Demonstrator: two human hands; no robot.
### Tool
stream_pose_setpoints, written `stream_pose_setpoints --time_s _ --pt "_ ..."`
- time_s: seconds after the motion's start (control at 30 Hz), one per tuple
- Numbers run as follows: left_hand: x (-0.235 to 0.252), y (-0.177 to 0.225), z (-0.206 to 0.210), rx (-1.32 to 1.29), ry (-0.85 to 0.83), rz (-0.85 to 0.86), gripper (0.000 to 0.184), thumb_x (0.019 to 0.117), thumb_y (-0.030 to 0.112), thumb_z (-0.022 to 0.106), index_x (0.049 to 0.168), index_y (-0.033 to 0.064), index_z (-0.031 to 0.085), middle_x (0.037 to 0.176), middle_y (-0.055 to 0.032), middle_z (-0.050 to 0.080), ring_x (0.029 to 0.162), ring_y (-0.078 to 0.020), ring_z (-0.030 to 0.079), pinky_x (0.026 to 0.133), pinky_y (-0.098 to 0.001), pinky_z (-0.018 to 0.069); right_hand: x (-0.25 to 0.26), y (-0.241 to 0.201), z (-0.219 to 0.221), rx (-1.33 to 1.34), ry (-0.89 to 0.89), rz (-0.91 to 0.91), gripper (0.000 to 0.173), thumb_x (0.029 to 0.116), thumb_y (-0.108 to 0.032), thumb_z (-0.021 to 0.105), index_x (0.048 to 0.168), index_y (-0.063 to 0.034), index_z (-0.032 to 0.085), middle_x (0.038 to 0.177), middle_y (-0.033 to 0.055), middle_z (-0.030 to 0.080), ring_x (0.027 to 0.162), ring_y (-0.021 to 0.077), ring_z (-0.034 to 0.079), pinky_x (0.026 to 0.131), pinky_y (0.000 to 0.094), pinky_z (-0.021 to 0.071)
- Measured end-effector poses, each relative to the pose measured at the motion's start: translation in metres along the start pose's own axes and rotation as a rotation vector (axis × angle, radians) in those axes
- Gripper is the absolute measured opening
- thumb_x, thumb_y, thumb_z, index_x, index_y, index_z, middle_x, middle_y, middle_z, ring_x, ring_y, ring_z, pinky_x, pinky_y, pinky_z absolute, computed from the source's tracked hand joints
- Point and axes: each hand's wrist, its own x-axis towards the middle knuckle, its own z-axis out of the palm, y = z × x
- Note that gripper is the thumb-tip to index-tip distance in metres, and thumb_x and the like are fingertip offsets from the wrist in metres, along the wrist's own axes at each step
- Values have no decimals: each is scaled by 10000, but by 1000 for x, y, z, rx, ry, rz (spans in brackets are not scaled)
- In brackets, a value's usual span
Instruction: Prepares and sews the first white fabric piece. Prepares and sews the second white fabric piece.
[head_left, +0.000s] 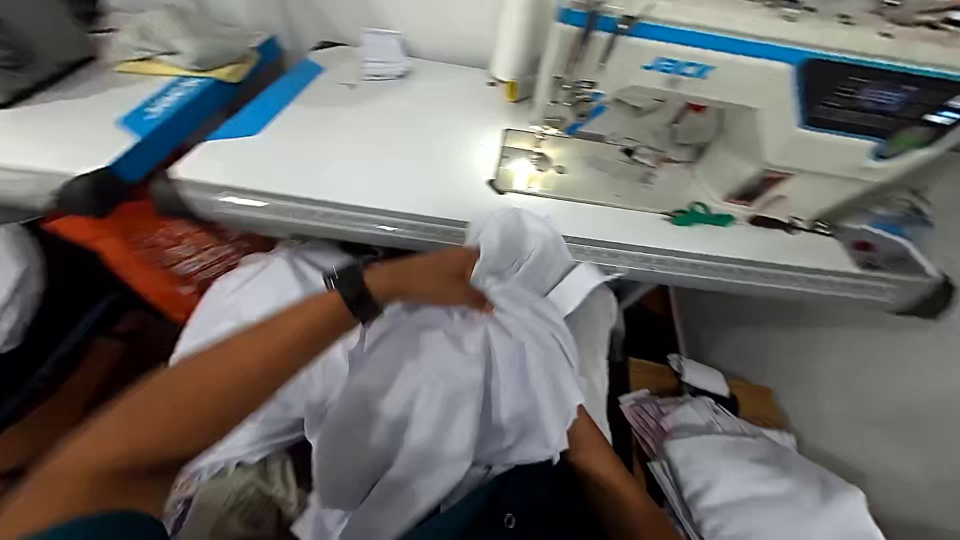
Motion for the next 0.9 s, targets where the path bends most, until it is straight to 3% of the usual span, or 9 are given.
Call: stream_pose_setpoints --time_s 0.1,0.17,0.23,0.37,0.47,0.57,0.7,0.8,0.9 --pt "38 -45 84 -271 -140 -135 363 898 107 758 1234 10 662 1122 -100 725 1055 -155 690 993 -412 557 36 62 -38 763 -74 45 447 1107 -407 296 1200 -149 649 1007 4 753 904 21 714 782 220 607" --pt "58 -61 122 -407 -173 -271 240 902 180 783 1017 -16 704 949 -108 727 901 -163 684 857 -423 553 44 83 -55 1005 -244 138 699 851 -780 571 1219 -198 695 1040 23 772 942 113 736 830 342 622" --pt "82 -57 136 -548 -287 -310 304 914 169 774 1138 -20 691 1034 -88 750 981 -127 711 939 -371 576 32 74 -60 828 -172 163 627 805 -571 774 1227 -144 596 995 -5 763 900 103 735 818 325 624" --pt "130 -38 148 -667 -353 -46 463 828 39 809 1251 -15 630 1123 -60 741 1052 -81 696 983 -301 569 24 47 -92 471 -39 76 398 822 -103 759 1184 -48 604 963 -14 766 880 82 734 841 306 623" --pt "151 -48 149 -281 -250 71 647 850 296 840 1390 54 579 1263 -94 696 1196 -150 649 1072 -398 515 35 74 -137 156 133 138 210 900 -138 722 1078 -31 687 893 48 742 793 125 705 745 346 609" --pt "121 -84 133 251 -33 -38 700 947 502 695 1479 77 532 1410 -216 598 1324 -395 559 1102 -648 421 37 115 -170 36 449 211 311 1014 -119 596 1306 -13 605 1174 165 677 968 243 673 835 455 573" --pt "16 -103 114 458 229 -305 989 784 645 780 1502 32 485 1518 -321 433 1399 -565 387 1103 -782 280 30 109 -145 17 580 91 353 983 -124 627 1321 -24 597 1244 142 667 1079 228 671 884 430 580" --pt "-42 -87 145 438 237 -608 1165 734 650 823 1556 -30 354 1408 -400 477 1257 -621 493 933 -784 434 42 96 -107 -186 446 47 743 863 -336 796 1513 -161 480 1432 136 556 1240 259 601 974 500 560" --pt "-68 -81 171 509 341 -526 692 953 484 669 1299 -111 601 1054 -357 677 836 -549 694 672 -700 540 48 80 -90 -469 394 75 709 899 -414 769 1501 -153 500 1392 165 597 1218 318 624 987 592 528"
